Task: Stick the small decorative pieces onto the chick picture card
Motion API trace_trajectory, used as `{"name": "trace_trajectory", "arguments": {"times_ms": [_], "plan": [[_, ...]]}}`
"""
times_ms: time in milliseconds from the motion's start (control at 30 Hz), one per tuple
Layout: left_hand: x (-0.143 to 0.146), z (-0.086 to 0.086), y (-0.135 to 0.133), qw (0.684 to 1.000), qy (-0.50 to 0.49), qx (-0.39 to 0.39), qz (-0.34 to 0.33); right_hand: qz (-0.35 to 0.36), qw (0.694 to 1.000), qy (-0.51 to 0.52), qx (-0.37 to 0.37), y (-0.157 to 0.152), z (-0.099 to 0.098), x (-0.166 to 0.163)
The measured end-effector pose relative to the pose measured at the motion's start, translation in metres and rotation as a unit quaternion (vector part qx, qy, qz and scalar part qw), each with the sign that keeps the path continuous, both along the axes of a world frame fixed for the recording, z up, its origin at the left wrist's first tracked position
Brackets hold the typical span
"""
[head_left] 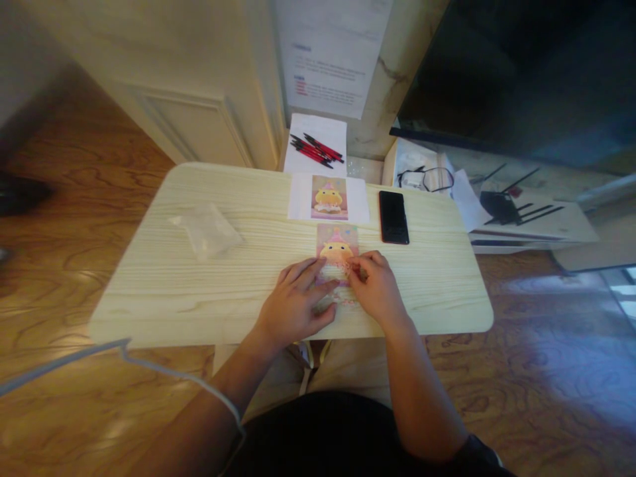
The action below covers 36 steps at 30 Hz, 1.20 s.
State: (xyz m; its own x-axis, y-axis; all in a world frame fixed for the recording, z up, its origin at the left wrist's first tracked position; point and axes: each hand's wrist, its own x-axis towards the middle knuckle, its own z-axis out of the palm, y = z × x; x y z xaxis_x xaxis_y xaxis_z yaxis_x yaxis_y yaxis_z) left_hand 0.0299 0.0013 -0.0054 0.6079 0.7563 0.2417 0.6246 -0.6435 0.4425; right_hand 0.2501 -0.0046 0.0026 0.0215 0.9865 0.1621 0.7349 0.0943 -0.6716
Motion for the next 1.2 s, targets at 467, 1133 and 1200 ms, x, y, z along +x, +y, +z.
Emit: {"name": "trace_trajectory", "arguments": {"times_ms": [467,1133,1200], "plan": [[-0.0006,-0.0027,0.0004,1.0,-0.006,0.003,0.004,-0.009,1.0,0.013,-0.013,-0.0018,-0.0006,0.0041],[-0.0012,-0.0043,-0.0003,1.0,-0.003,0.012,0.005,-0.029,0.999,0.015,0.003,0.0039,0.0016,0.0012],[-0.0011,-0.0047,-0.0001,1.0,-0.008,0.011,0.005,-0.033,0.999,0.015,0.007,0.0044,0.0028,0.003]]}}
